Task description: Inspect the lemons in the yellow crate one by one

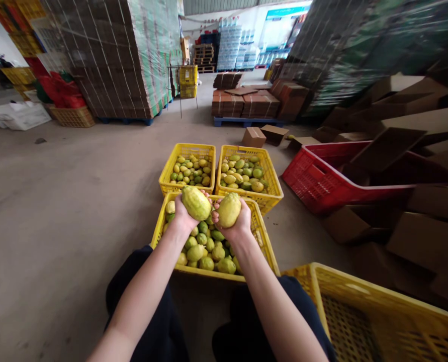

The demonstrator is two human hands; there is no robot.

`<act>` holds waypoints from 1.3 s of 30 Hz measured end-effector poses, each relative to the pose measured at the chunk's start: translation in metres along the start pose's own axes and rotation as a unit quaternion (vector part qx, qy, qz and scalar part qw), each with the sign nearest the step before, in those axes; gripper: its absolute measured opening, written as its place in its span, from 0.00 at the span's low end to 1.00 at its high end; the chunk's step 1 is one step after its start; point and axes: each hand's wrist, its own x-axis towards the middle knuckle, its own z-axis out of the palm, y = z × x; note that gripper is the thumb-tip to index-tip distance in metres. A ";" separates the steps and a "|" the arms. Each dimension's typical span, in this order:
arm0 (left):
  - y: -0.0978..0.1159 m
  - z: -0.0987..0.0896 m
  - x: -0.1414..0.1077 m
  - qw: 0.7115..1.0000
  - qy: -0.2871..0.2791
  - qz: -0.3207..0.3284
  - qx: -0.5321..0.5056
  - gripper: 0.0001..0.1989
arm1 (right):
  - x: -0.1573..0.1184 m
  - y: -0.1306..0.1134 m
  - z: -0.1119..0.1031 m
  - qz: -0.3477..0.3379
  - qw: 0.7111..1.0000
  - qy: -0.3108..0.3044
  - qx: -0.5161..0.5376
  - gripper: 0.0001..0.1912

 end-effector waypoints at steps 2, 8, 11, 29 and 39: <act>0.002 -0.003 0.004 0.999 0.019 -0.021 -0.020 0.16 | 0.003 -0.001 -0.001 0.018 0.999 0.035 0.015 0.21; 0.007 -0.008 0.006 0.998 0.041 -0.039 -0.002 0.21 | 0.009 -0.002 -0.008 0.025 0.997 0.040 0.065 0.17; 0.006 -0.007 0.003 0.999 0.034 -0.022 0.001 0.18 | 0.010 -0.001 -0.009 0.009 0.997 0.028 0.076 0.13; 0.004 0.001 -0.002 0.998 0.048 -0.027 0.022 0.15 | 0.006 -0.002 -0.002 0.031 0.995 0.062 0.074 0.13; 0.005 0.000 0.000 0.997 0.050 -0.056 0.013 0.15 | 0.008 -0.003 -0.004 0.041 0.995 0.048 0.078 0.14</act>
